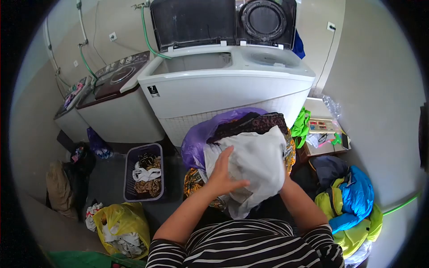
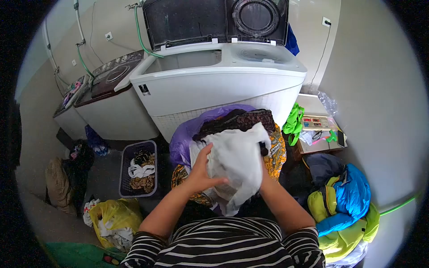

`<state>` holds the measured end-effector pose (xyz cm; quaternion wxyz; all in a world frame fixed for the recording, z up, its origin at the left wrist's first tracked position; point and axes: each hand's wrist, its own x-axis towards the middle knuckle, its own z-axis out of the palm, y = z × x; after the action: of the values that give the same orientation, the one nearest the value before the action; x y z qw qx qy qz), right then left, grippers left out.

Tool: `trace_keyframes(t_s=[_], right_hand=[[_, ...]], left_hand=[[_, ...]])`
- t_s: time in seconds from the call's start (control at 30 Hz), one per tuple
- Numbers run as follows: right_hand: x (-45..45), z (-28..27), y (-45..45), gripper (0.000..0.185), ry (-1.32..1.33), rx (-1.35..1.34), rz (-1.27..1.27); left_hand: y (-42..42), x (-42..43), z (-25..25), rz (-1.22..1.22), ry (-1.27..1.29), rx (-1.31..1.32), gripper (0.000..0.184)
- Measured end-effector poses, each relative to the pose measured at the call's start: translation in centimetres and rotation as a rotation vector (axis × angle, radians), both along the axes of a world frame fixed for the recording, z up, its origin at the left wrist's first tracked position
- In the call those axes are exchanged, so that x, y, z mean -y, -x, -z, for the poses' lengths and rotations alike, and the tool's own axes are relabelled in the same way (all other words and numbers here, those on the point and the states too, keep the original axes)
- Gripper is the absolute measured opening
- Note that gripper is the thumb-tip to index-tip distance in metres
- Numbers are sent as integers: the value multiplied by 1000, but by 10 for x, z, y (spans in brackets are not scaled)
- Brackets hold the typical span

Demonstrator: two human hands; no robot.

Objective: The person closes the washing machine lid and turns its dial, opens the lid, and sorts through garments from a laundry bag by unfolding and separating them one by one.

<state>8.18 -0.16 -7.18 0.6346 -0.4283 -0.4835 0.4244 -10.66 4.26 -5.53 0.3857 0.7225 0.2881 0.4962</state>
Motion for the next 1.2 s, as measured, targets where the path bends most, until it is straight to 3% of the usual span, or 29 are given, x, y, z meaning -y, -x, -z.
trace_keyframes(t_s=[0.07, 0.17, 0.27, 0.33, 0.47, 0.73, 0.8, 0.97, 1.07, 1.2], right_hand=[[19, -12, 26, 48, -94, 205, -21], [37, -28, 38, 51, -7, 261, -126], [14, 31, 5, 50, 320, -121, -330], [4, 45, 1, 50, 405, -217, -464], [0, 45, 1, 49, 420, -241, -615], [-40, 32, 23, 48, 275, -232, -652], [-45, 35, 24, 48, 283, -205, -662], [-50, 44, 16, 47, 317, -123, -673], [-52, 45, 10, 47, 295, 14, -592], [-33, 35, -3, 47, 188, 200, -153]], left_hand=[[1, 5, -4, 88, -29, -152, 36], [4, 11, -15, 177, -64, -297, 37], [15, 18, -26, 235, 5, -483, 34], [21, 25, -30, 249, 31, -550, 34], [23, 41, -36, 477, -195, -375, 29], [23, 68, -57, 706, -80, -152, 26], [24, 81, -61, 951, -104, -18, 29], [12, 93, -73, 1262, -51, -54, 35], [14, 74, -54, 1198, -1, -167, 41], [14, 16, -1, 486, -277, -261, 48]])
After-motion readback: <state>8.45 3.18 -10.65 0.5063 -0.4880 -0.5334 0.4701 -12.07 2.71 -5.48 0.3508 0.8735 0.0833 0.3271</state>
